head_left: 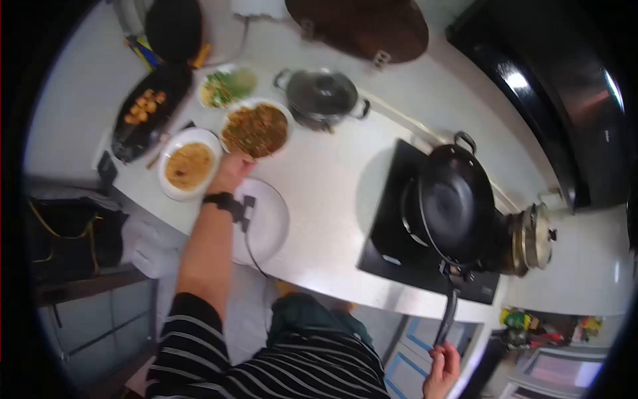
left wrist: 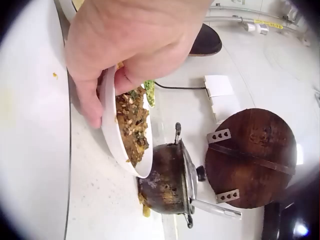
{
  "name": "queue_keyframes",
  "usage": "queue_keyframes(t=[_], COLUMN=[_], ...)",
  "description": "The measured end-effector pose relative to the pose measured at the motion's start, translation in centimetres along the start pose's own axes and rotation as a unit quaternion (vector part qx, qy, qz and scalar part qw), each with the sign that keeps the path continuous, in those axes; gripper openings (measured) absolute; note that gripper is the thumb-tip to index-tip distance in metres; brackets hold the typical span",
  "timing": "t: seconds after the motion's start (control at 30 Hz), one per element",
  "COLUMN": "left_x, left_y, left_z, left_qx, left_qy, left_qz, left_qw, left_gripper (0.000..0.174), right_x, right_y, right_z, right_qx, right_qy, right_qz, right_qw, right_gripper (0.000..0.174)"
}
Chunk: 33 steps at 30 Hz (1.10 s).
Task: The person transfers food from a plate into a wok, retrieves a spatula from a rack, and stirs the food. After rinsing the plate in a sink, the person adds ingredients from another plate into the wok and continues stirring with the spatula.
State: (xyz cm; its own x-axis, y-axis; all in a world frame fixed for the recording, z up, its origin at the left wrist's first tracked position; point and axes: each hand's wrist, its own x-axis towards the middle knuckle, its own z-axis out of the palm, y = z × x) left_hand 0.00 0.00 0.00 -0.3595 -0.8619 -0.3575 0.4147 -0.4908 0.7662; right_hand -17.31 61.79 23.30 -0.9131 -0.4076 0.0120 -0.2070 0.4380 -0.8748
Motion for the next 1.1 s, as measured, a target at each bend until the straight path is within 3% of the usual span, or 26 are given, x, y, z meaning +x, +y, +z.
queue_keyframes(t=[0.03, 0.07, 0.1, 0.17, 0.27, 0.47, 0.57, 0.67, 0.87, 1.1], left_x=[-1.4, -0.6, 2.0, -1.3, -5.4, -12.7, -15.8, -18.3, -23.0, -26.6], left_y=[-3.8, -3.9, 1.6, -0.6, -0.7, -0.3, -0.6, -0.5, 1.5, 3.6], left_z=[0.7, 1.2, 0.9, 1.8, 3.4, 4.1, 4.1, 3.2, 5.5, 15.1], left_qx=[-0.022, -0.011, 0.080, 0.066, 0.072, 0.060, 0.077, 0.073, 0.110, 0.175], left_qy=[0.000, 0.096, 0.135, 0.068, 0.079, 0.009, 0.057, 0.048, 0.010, -0.049], left_qz=[-0.031, -0.122, -0.054, -0.061, -0.068, -0.011, -0.018, -0.046, -0.051, -0.011], left_qw=[0.999, 0.988, 0.986, 0.994, 0.992, 0.998, 0.995, 0.995, 0.993, 0.983], left_gripper=[0.036, 0.025, 0.018, 0.013, 0.009, 0.018, 0.027, 0.032, 0.035, 0.040], right_x=[-0.8, -0.5, -0.1, 0.3, 1.1, 4.0, 5.5, 7.1, 8.6, 9.7], right_y=[-1.6, -4.1, 0.3, -1.0, -1.5, -2.1, -2.8, -2.0, -1.1, 4.0], right_z=[-2.6, -2.5, 3.2, 1.5, 0.6, -0.6, -0.5, -1.6, -1.9, -7.3], right_qx=[-0.038, -0.075, 0.029, -0.001, -0.023, -0.031, -0.029, -0.003, 0.024, 0.135], right_qy=[0.007, 0.002, 0.007, -0.005, -0.039, -0.049, -0.025, -0.044, 0.023, 0.116], right_qz=[0.004, -0.007, 0.029, 0.007, -0.008, -0.017, 0.002, -0.019, -0.024, 0.023], right_qw=[0.999, 0.997, 0.999, 1.000, 0.999, 0.998, 0.999, 0.999, 0.999, 0.984], right_gripper=[0.028, 0.024, 0.026, 0.025, 0.027, 0.026, 0.026, 0.026, 0.024, 0.024])
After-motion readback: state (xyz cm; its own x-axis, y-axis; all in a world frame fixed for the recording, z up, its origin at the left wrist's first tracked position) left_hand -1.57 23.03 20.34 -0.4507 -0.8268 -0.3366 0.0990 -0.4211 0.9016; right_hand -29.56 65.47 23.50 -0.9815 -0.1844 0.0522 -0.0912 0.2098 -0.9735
